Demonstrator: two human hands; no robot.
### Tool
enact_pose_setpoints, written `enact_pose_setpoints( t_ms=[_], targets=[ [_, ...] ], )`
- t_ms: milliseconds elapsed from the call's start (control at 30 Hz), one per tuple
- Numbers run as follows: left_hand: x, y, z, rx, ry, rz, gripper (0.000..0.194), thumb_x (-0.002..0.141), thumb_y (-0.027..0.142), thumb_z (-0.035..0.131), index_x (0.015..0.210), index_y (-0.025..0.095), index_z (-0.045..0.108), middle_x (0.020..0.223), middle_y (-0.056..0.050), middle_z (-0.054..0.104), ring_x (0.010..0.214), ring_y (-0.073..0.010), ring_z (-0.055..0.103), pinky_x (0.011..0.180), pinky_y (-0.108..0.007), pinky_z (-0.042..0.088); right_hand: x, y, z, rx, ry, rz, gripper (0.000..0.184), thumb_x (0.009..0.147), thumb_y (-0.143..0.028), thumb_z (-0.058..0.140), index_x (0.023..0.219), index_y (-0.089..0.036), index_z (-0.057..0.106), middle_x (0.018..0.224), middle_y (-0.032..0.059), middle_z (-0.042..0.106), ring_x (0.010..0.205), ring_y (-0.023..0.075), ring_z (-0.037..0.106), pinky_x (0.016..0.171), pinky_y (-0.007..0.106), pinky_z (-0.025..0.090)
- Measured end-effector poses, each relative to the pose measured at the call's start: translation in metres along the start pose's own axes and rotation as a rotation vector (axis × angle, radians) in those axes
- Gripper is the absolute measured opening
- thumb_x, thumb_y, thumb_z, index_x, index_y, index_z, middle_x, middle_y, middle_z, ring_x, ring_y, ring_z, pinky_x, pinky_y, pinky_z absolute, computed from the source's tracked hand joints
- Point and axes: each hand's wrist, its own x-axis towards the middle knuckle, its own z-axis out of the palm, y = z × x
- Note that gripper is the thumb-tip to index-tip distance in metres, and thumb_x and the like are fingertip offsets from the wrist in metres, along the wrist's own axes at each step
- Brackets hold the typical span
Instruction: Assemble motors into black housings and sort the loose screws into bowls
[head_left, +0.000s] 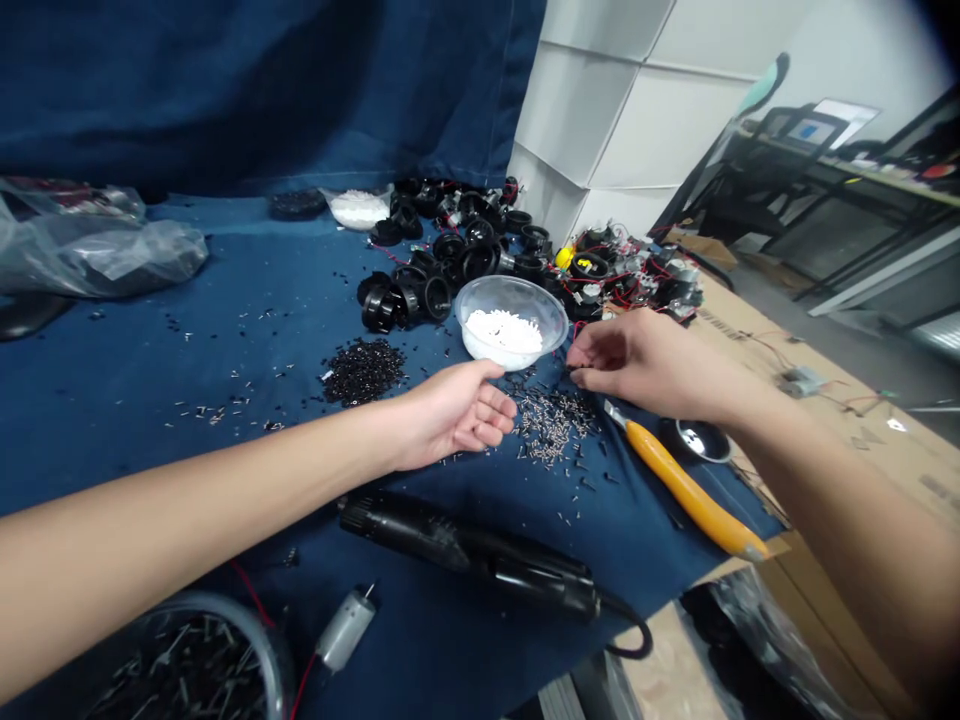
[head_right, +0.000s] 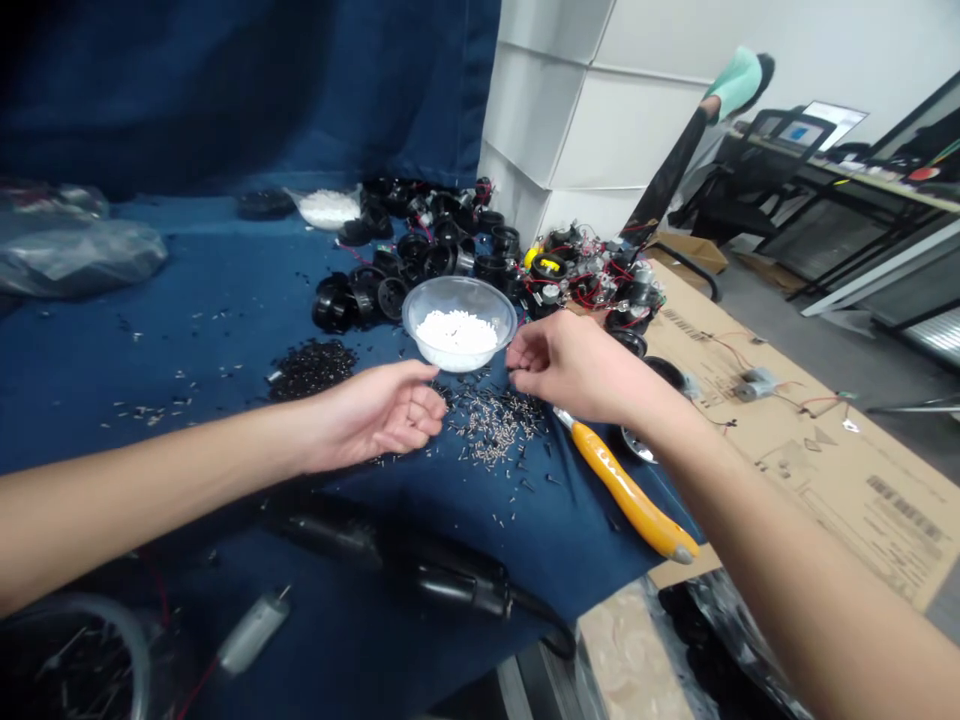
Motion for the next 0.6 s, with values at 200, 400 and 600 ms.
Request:
enact_pose_setpoints(
  t_ms=[200,400,600],
  targets=[
    [0.0,-0.002,0.014,-0.183,-0.19,-0.028,0.074,0.097,0.059,0.016,0.075,0.006,0.063,0.064,-0.011,0.063,0.052,-0.0109,0.058,0.044,-0.016,0.039,-0.023,-0.052,0.013,0.382,-0.045,-0.172,0.012,0.079,-0.012,0.063,0.088,-0.017,0.068,0.068,-0.0015,0.069,0.059,0.012,0.064,0.058,0.022,0.051],
    [-0.022,-0.009,0.015,-0.239,-0.117,0.033,0.065,0.099,0.051,0.024,0.075,0.007,0.066,0.06,-0.009,0.064,0.049,-0.0104,0.058,0.039,-0.015,0.032,-0.033,-0.068,0.013,0.453,0.015,-0.251,0.016,0.089,-0.022,0.059,0.098,-0.021,0.073,0.089,0.0001,0.075,0.077,0.0144,0.071,0.072,0.024,0.057],
    [-0.063,-0.005,0.008,-0.255,-0.164,-0.1,0.063,0.097,0.054,0.031,0.058,0.011,0.055,0.045,0.0,0.043,0.035,-0.003,0.026,0.035,-0.015,0.011,-0.037,-0.03,0.009,0.305,0.31,-0.084,0.021,0.092,-0.034,0.056,0.091,-0.019,0.071,0.085,0.0039,0.073,0.076,0.0177,0.069,0.07,0.03,0.054]
  ],
)
